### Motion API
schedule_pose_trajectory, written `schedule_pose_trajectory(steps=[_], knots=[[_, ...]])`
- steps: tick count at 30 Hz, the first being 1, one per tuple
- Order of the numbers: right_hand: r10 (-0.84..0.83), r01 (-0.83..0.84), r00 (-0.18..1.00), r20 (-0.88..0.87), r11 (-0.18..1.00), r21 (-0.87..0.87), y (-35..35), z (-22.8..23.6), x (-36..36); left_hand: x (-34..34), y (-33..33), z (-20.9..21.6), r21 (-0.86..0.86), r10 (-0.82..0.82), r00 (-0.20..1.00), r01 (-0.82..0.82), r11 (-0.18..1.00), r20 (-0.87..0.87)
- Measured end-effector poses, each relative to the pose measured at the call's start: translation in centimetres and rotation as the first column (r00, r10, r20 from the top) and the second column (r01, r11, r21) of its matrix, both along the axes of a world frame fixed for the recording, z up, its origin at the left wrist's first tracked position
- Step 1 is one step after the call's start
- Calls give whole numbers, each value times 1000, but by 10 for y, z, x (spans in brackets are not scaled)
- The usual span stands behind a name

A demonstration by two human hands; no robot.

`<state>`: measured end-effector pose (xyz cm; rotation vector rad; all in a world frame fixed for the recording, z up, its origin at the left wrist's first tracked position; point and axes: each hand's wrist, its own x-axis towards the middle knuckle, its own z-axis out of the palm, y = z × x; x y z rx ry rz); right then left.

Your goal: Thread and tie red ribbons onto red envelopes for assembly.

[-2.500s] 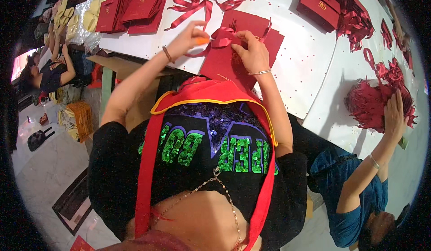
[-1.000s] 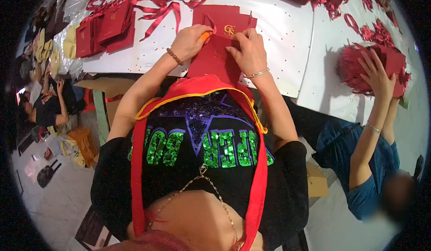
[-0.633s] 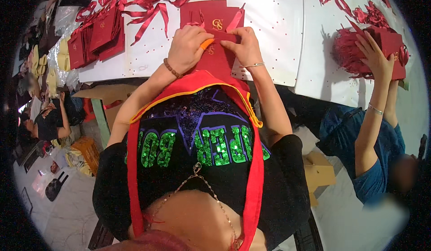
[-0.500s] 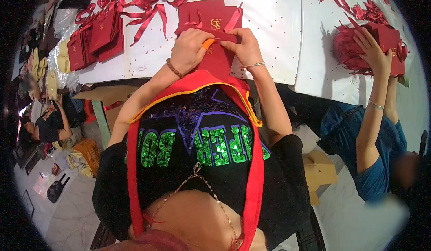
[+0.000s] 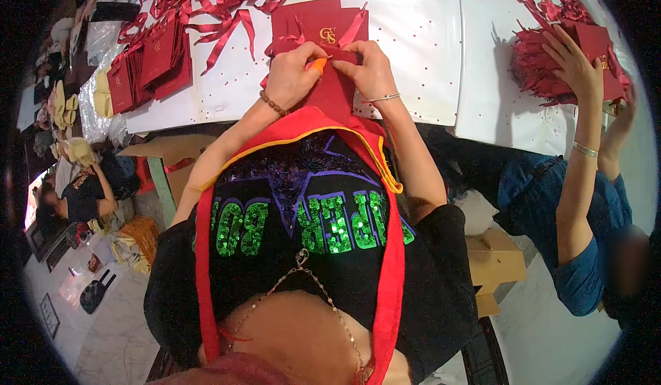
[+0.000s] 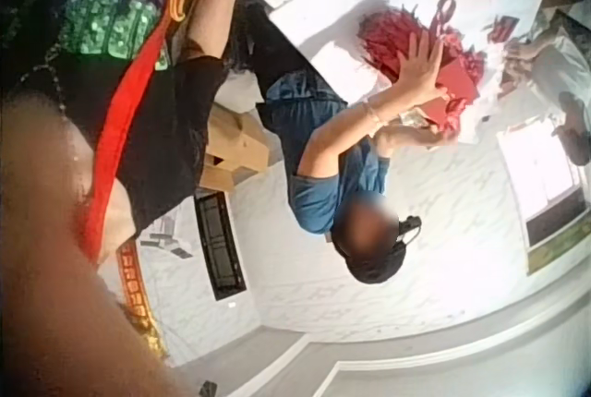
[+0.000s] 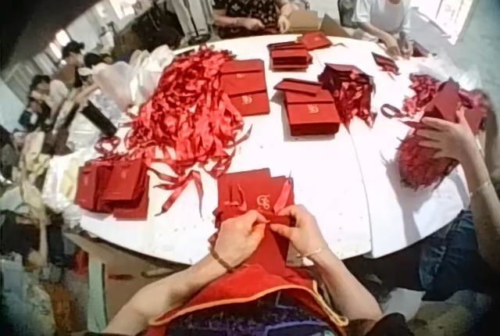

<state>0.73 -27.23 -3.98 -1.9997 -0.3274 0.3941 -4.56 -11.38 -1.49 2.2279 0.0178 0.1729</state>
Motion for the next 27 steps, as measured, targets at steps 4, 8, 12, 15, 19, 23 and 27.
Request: schedule_pose_trajectory(steps=[4,8,12,15,19,23,27], knots=[[-6,6,999,-34,1000,12,1,-2,2,0,-3,-1,-19,16,999,-17,1000,-38],[24,-25,999,31,1000,12,4,-1,1,2,0,-4,-197,65,983,-99,975,-170],[35,-36,999,25,997,64,5,-1,0,7,5,-3,-254,36,954,-116,960,-299],[29,-32,999,42,997,76,4,-3,-1,9,7,-1,-334,-27,916,-118,935,-401],[42,-44,998,37,998,35,3,2,1,7,2,-4,-197,5,963,-61,978,-271],[154,-125,967,201,981,-151,5,9,1,5,0,-10,-226,45,961,-109,968,-272],[174,-125,946,272,974,-188,7,7,-1,5,0,-8,-214,55,957,-119,970,-286]])
